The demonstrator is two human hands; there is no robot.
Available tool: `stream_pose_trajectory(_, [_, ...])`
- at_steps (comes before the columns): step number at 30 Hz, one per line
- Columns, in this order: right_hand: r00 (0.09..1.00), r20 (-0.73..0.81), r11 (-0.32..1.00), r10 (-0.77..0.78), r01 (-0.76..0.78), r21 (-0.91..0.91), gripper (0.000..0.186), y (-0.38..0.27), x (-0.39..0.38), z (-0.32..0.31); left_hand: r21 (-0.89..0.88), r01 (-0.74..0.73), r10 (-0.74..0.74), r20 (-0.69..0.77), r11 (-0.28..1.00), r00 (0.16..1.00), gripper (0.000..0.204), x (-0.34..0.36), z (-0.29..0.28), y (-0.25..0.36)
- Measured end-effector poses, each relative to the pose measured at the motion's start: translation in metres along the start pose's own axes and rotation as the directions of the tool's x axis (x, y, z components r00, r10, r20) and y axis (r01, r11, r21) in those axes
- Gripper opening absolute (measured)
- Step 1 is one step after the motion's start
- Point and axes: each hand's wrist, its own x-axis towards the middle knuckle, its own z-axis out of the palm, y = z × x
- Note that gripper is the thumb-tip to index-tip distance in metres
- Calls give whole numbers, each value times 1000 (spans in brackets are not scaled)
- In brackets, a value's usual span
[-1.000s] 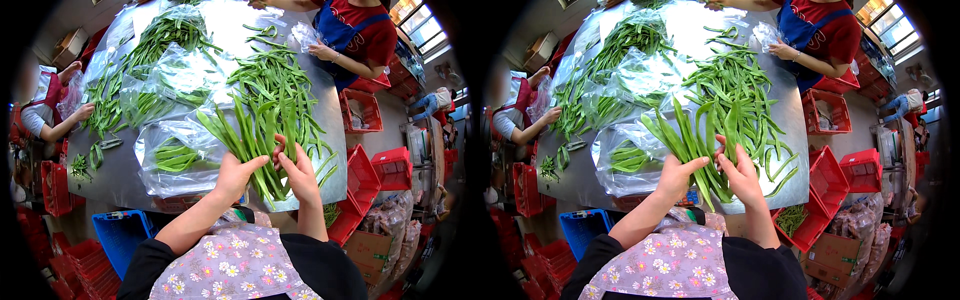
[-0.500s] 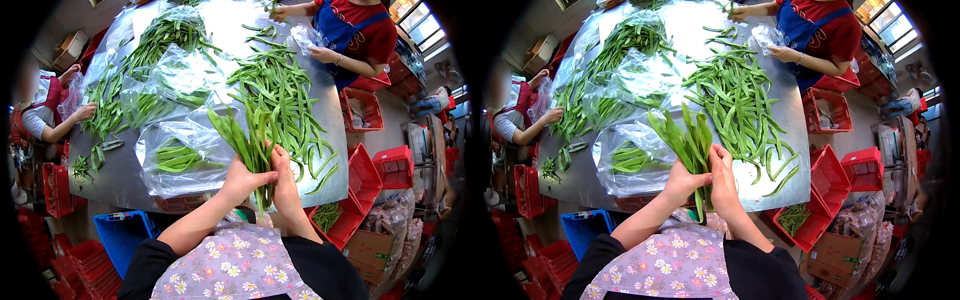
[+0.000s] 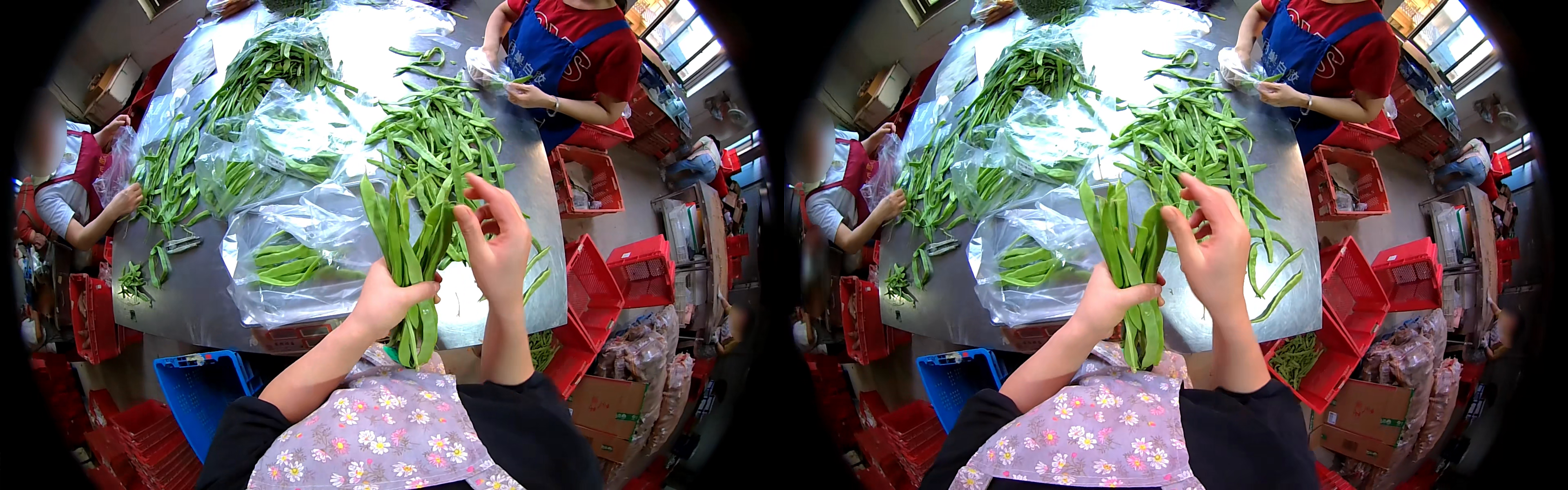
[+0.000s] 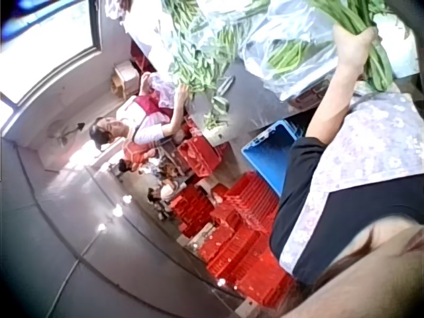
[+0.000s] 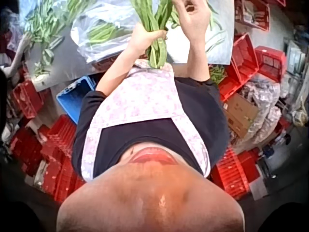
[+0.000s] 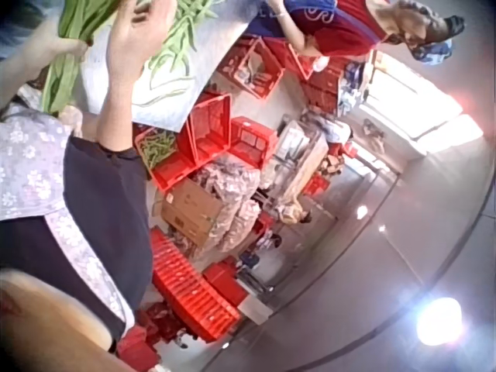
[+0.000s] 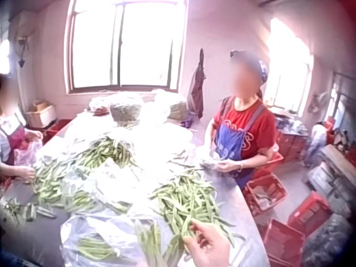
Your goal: The person sorts green beans on a metal table, places them into plastic bags, weighs the bags on a digital scale, and stacks the packaged bags into a blue crate. Other workers are also sorting and packaging green beans at the same table.
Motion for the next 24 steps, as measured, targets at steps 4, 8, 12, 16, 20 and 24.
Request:
stream_pose_trajectory(4, [988, 144, 999, 46, -43, -24, 13, -6, 16, -1, 41, 15, -15, -10, 999, 1000, 30, -2, -1, 1])
stream_pose_trajectory(8, [932, 277, 866, 233, -329, 376, 13, 2, 25, -2, 38, 52, -52, 7, 998, 999, 29, -3, -6, 5])
stream_pose_trajectory(12, [861, 422, 566, 283, -505, 652, 15, 19, 25, -8, 9, 25, -25, 33, 1000, 999, 28, -3, -8, 7])
stream_pose_trajectory(16, [881, 306, 596, 361, -471, 650, 13, 19, 23, -2, 25, 52, -53, 52, 998, 997, 27, -4, -7, 8])
stream_pose_trajectory(20, [905, 271, 584, 327, -419, 696, 17, 28, 22, -13, 128, 42, -55, 102, 991, 993, 25, -2, -6, 4])
stream_pose_trajectory(24, [948, 4, 613, 319, -209, 762, 21, 48, 43, -34, -21, -1, 4, 122, 1000, 993, 32, -10, -13, 1])
